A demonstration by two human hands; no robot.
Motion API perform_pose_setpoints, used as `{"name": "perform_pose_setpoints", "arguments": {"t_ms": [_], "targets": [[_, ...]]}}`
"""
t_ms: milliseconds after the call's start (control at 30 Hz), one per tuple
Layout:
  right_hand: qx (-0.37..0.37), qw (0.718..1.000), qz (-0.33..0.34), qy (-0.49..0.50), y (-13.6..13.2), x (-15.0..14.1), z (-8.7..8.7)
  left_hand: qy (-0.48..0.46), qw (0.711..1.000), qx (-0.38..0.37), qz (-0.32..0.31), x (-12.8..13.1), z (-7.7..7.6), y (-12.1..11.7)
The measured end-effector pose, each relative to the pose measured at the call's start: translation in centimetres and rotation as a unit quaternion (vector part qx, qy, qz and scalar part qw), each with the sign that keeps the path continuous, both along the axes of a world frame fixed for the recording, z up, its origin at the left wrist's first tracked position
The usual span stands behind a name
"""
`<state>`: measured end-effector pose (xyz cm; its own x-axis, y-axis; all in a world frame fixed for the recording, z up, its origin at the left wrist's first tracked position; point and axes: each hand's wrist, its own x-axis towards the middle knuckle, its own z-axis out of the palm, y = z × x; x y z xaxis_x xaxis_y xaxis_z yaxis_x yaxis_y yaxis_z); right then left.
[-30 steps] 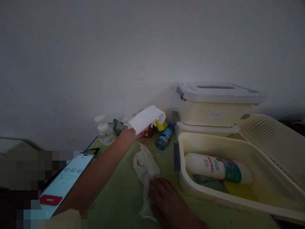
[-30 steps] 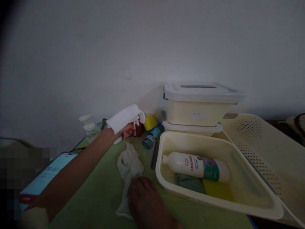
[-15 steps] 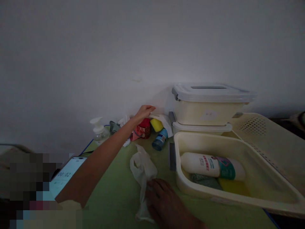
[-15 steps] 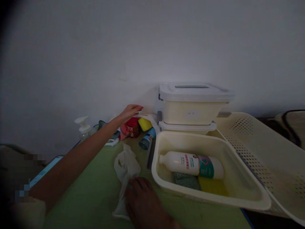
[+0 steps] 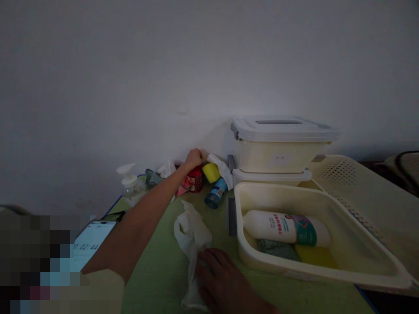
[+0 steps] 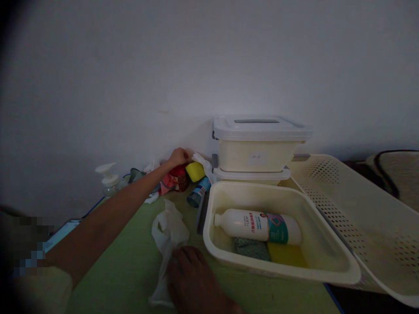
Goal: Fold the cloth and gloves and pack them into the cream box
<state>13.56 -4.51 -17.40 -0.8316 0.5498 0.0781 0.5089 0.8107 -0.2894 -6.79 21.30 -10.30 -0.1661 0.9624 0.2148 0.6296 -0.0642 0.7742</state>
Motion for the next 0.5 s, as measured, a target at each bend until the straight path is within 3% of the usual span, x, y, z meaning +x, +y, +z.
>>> {"name": "perform_pose_setpoints", "arguments": {"t_ms": [133,267,400,500], "targets": [[0.005,1.0,0.0,0.006,0.0,0.1,-0.1,-0.066,0.996,0.054,0.014,0.7,1.2,-0.1],[0.013,1.0,0.003,0.014,-0.1,0.2,-0.1,-0.166,0.976,0.137,0.023,0.7,3.9,-0.8],[0.009,1.0,-0.002,0.024,-0.2,0.3,0.0,-0.251,0.95,0.186,-0.008,0.0,6.1,-2.9],[0.009,1.0,-0.008,0.028,-0.3,0.3,0.1,-0.286,0.94,0.182,-0.046,-0.6,6.0,-5.6]]}}
